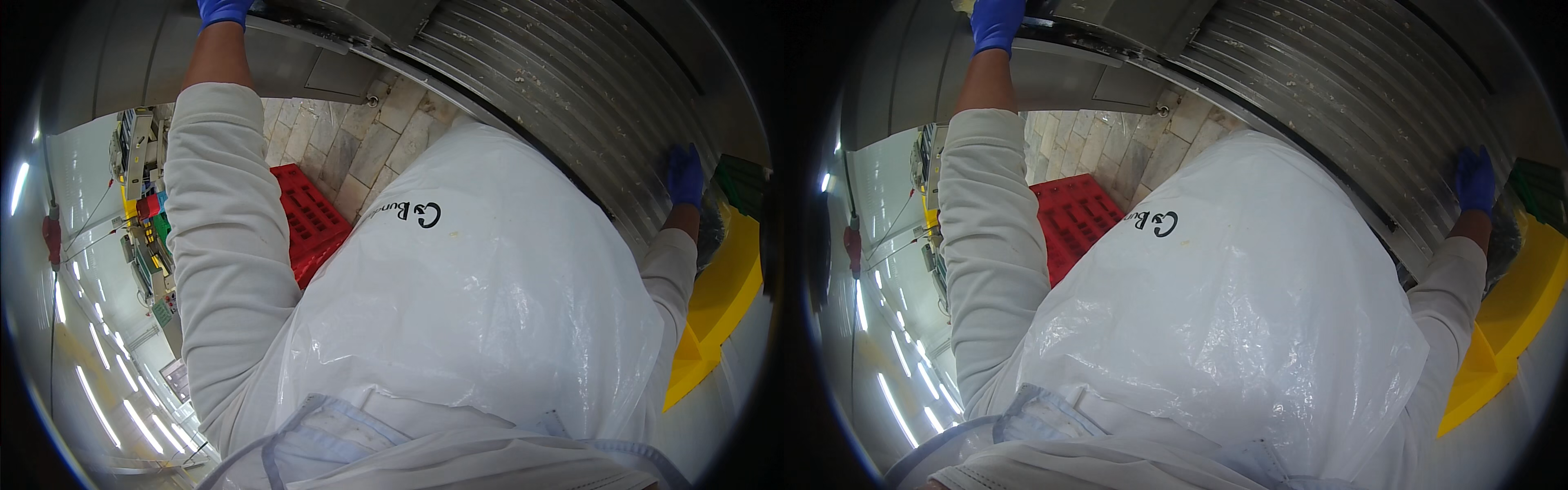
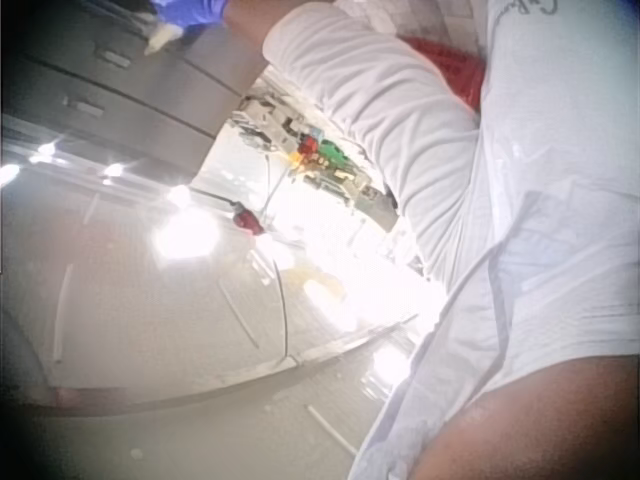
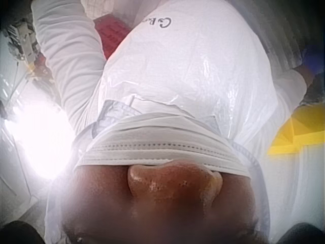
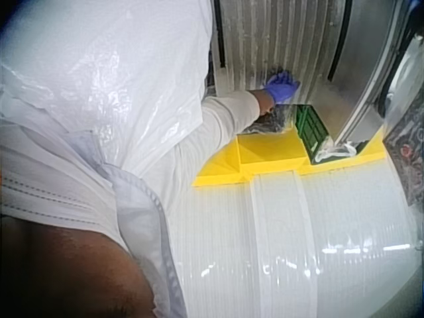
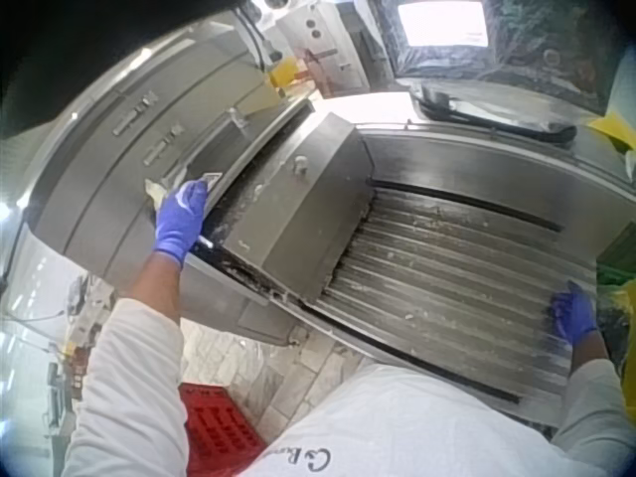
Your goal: The person places large blocks of meat onto a meat slicer, operates the machine to cut thin slices, and collects the slices in a red basket. The person repeats this process with multiple blocks of meat.
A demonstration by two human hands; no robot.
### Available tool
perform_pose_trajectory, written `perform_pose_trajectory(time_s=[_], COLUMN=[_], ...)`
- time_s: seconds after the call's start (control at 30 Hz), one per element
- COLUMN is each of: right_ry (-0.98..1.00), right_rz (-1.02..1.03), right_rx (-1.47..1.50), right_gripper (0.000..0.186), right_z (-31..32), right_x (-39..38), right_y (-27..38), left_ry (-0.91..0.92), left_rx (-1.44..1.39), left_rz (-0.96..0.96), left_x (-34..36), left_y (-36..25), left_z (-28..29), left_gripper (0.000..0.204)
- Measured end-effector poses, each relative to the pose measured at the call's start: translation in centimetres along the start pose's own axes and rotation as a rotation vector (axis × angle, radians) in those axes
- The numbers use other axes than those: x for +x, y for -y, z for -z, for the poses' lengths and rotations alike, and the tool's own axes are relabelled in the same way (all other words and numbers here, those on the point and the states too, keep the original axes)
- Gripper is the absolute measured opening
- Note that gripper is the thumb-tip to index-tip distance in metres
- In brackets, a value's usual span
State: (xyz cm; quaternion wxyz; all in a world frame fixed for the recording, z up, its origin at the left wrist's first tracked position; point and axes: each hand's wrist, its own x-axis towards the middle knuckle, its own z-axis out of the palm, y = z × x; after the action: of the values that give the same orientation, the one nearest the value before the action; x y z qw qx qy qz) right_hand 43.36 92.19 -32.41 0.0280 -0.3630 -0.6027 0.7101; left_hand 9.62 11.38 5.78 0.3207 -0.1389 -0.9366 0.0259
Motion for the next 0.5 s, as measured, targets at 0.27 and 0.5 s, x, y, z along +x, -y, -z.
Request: perform_pose_trajectory(time_s=[0.27, 0.5], right_ry=[-0.117, -0.069], right_rz=[-0.168, -0.064], right_rx=[0.168, 0.060], right_gripper=[0.050, 0.050], right_z=[-4.2, -1.6], right_x=[-2.7, -1.8], right_y=[3.2, 1.4], left_ry=[0.033, 0.045], left_rx=[0.003, -0.026], left_rz=[0.047, 0.036], left_x=[-0.2, 0.2], left_y=[0.1, -0.6], left_z=[0.4, 0.3], left_gripper=[0.049, 0.051])
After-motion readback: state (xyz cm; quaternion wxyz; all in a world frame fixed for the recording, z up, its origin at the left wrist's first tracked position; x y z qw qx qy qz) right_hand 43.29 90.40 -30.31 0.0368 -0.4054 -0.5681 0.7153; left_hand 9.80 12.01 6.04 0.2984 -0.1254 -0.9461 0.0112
